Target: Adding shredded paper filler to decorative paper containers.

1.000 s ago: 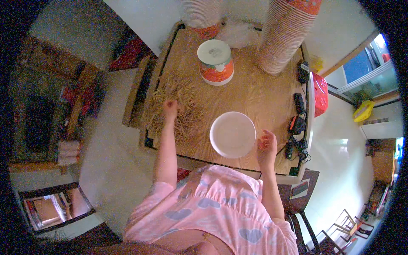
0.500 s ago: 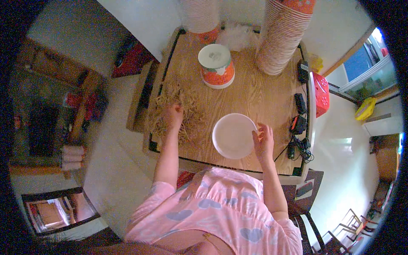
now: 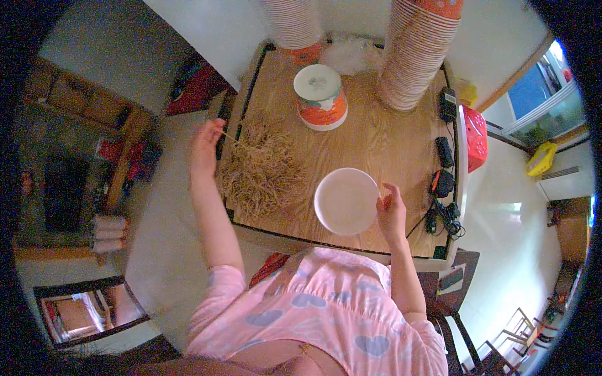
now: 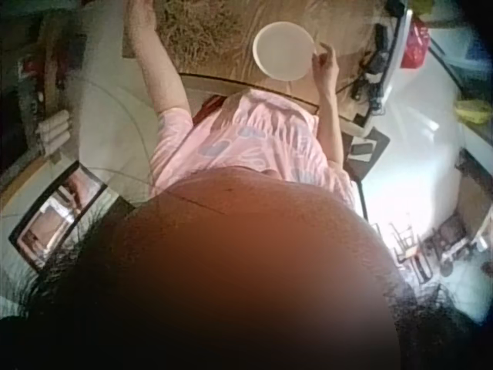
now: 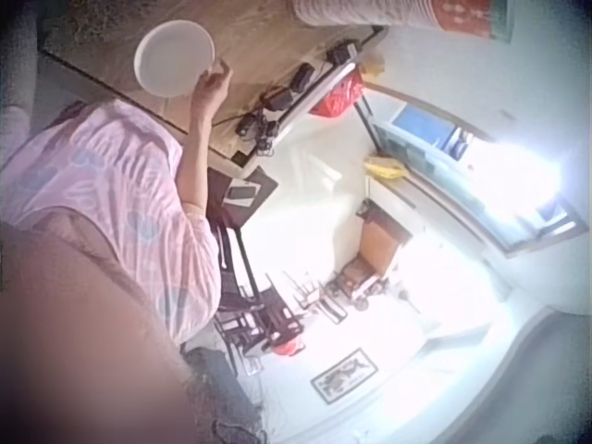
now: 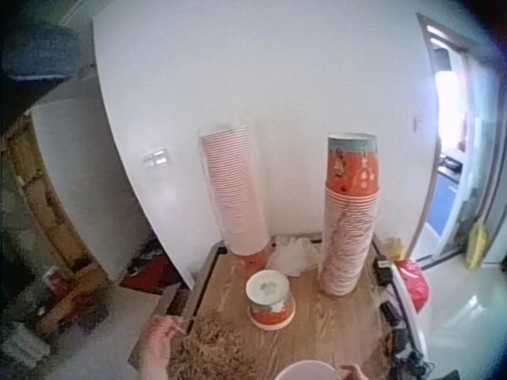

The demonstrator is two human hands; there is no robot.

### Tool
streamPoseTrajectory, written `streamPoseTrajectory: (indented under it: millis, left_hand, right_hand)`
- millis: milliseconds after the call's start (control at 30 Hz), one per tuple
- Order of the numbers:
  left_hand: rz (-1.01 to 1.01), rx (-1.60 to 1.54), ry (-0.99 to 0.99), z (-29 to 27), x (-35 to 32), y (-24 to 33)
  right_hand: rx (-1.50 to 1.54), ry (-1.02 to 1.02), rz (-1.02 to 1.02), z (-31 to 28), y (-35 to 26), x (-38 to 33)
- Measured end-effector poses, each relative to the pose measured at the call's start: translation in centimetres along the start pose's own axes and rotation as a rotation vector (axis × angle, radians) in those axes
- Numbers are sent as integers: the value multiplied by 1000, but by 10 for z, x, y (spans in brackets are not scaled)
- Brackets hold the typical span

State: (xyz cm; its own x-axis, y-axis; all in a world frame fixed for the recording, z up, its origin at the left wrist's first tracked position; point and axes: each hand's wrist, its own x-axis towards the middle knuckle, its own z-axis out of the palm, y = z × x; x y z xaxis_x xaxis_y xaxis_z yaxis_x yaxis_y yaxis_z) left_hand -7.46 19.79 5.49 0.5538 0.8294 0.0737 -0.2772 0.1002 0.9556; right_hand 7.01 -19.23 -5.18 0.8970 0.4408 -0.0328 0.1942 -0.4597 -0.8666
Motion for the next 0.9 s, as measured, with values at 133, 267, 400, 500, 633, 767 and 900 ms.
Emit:
streamPoseTrajectory:
  millis: [133,267,400,500,633,767,900]
  left_hand:
    - [265,-205,-43,-2,-11,74]
    - [436,-295,46,-7,-15,129]
    - [586,-379,140,-19,-21,173]
    - [615,-453,55,-27,-11,193]
    - [741,-599,-23,-29,-6,220]
    - [813,-550,-13,-50,-7,250]
    - [341,-606,-360,-29,-38,242]
  right_hand:
    - [-20,-13,3,-2,3,-4]
    - [-41,-24,-25,-4,6,-7]
    - [-28,-45,32,-5,-7,-12]
    - [-123,-36,11,-8,-13,-14]
    - [-138,47,-89,-6,4,-8]
    - [-108,-51,-7,-7,3,-6]
    - [-180,-187,141,-10,-1,-15]
